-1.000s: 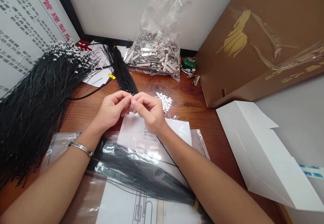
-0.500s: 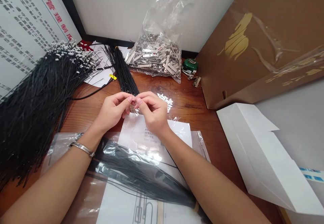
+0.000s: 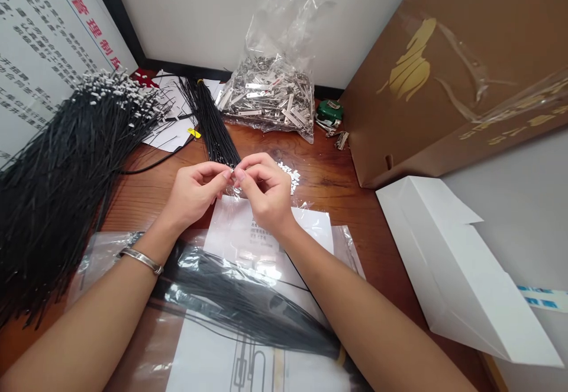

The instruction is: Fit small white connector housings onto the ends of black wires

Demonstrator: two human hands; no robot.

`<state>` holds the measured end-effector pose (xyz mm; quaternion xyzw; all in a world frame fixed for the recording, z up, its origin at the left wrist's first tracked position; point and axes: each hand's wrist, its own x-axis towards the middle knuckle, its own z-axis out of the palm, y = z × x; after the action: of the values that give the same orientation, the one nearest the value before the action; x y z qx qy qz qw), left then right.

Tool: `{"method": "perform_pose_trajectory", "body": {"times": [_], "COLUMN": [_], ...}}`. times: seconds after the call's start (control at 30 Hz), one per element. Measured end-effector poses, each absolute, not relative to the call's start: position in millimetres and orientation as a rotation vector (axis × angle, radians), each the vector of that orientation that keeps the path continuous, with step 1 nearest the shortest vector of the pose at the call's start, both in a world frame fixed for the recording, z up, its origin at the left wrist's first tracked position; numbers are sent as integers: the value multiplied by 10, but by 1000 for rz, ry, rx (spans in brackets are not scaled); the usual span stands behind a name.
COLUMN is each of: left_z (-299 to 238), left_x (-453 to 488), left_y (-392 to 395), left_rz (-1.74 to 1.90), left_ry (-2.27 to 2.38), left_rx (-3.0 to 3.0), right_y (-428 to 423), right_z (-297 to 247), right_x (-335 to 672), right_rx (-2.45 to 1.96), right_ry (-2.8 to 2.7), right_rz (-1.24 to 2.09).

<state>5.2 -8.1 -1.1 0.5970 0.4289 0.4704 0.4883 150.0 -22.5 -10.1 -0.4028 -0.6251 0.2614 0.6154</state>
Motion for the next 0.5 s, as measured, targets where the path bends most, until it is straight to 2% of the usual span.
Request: {"method": "perform_pose_trajectory", "body": {"times": [0.23, 0.5], "left_z": [-7, -47], "left_x": [54, 44], "left_y": [-73, -76], "left_rz": [1230, 1215], "left_ry": [1066, 1080], "left_rx": [1464, 1554], "right_y": [-205, -200], "right_z": [-112, -88], "right_x": [1476, 1442], "right_rx": [-1070, -1116], "right_ry": [-1403, -1302], "right_rz": [555, 760]}}
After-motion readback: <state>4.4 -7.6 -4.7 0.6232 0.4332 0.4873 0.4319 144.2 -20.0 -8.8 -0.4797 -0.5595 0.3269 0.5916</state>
